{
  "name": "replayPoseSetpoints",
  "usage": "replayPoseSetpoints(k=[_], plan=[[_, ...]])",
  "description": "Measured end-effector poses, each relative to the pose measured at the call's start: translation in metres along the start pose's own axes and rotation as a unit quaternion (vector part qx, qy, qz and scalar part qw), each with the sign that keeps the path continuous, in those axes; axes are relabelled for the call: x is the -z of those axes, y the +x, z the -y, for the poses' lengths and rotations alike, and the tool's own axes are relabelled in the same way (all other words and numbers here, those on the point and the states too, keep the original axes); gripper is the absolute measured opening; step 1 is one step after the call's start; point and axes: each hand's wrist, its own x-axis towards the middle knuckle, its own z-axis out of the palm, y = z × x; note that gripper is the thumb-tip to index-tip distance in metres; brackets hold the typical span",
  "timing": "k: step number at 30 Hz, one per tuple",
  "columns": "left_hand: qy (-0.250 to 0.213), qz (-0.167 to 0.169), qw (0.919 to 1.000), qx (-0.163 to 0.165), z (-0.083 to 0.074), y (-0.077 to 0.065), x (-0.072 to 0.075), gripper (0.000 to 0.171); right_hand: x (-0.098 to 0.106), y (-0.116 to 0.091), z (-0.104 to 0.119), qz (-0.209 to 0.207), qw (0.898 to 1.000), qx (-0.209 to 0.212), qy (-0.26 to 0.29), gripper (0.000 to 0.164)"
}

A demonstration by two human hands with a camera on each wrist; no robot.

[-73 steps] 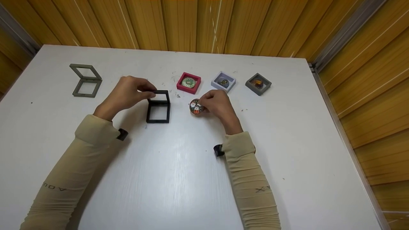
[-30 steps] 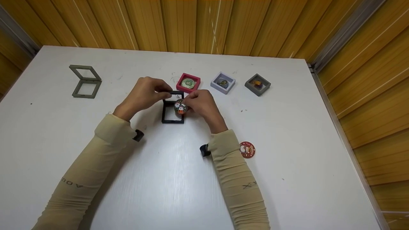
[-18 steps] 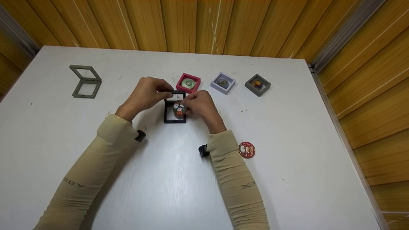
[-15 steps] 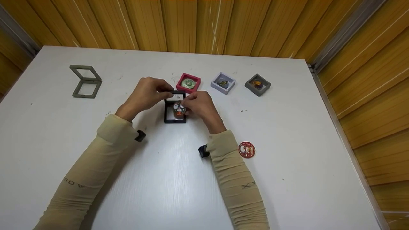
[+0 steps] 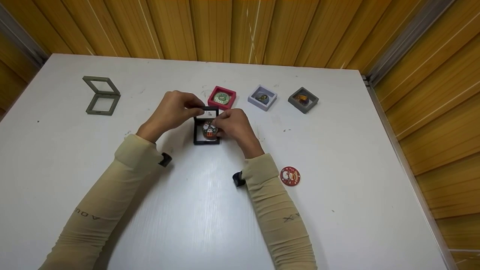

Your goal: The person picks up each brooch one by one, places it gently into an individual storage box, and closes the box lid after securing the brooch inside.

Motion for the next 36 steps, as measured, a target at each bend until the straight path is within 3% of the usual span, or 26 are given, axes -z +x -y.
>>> replayPoseSetpoints(k=[26, 36], plan=[[-0.001, 0.005, 1.0, 0.002, 0.0, -0.002, 0.0, 0.018, -0.01, -0.002, 0.0, -0.024, 0.999, 0.009, -0.029, 0.018], [0.006, 0.002, 0.9999, -0.008, 0.001, -0.001, 0.0, 0.015, -0.011, -0.004, 0.001, -0.042, 0.996, 0.03, -0.078, 0.019]])
